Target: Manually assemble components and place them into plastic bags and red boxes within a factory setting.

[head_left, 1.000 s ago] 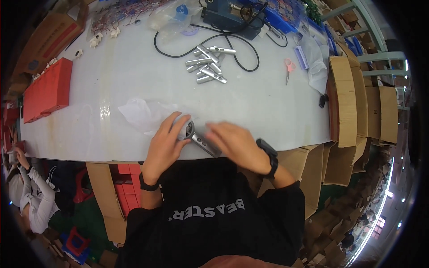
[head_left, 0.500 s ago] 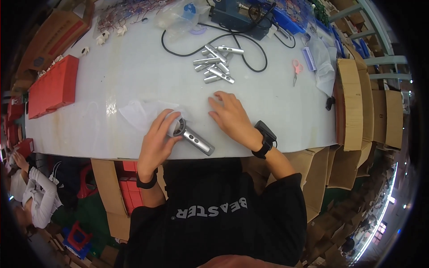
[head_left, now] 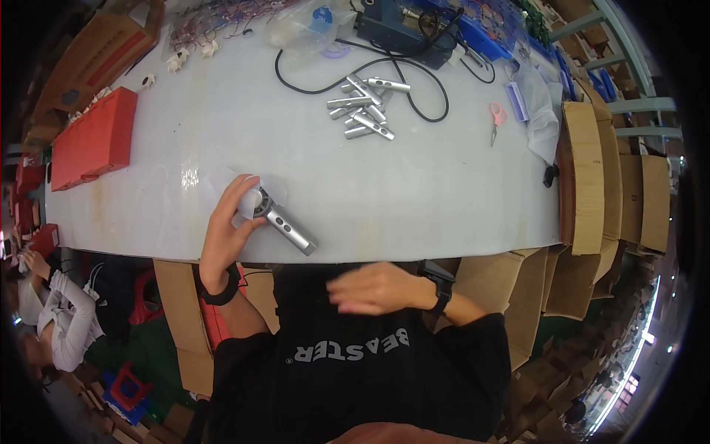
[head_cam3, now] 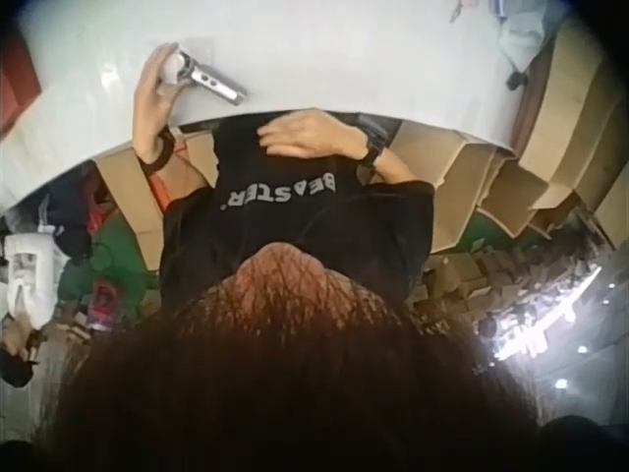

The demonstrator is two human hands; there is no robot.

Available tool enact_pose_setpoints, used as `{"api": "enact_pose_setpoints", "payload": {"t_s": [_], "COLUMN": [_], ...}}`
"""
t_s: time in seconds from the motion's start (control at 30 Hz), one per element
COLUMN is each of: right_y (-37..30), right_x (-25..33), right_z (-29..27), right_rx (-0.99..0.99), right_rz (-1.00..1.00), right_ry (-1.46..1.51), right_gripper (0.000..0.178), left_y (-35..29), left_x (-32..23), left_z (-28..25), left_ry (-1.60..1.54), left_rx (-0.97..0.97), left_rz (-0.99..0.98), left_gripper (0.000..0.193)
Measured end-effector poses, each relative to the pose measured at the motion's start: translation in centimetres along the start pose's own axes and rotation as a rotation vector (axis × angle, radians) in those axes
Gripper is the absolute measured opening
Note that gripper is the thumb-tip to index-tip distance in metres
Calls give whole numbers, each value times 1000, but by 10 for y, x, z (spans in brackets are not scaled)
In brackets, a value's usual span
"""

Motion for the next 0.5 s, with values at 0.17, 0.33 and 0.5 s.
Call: {"api": "enact_pose_setpoints", "payload": {"t_s": [0.17,0.33,0.5], "right_y": [17,16,51], "right_x": [-11,9,-59], "right_z": [-19,7,-50], "right_rx": [-120,-52,-294], "right_rz": [374,49,287], "right_ry": [-789,-39,-425], "right_gripper": [31,34,52], "left_y": [1,4,2], "left_x": [1,4,9], "left_z": [0,0,2], "left_ry": [21,-75,-73], "left_rx": [-1,38,36], "left_rz": [-17,-36,-75], "left_gripper": [70,70,71]}}
Point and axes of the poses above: each hand's wrist, its own y-axis towards the middle knuckle, its own z-axis out of the palm, x = y × z, the point moved 4 cm from there along y, towards the middle knuckle, and after that the axes turned 15 degrees about -z, right-handed, at the moved point
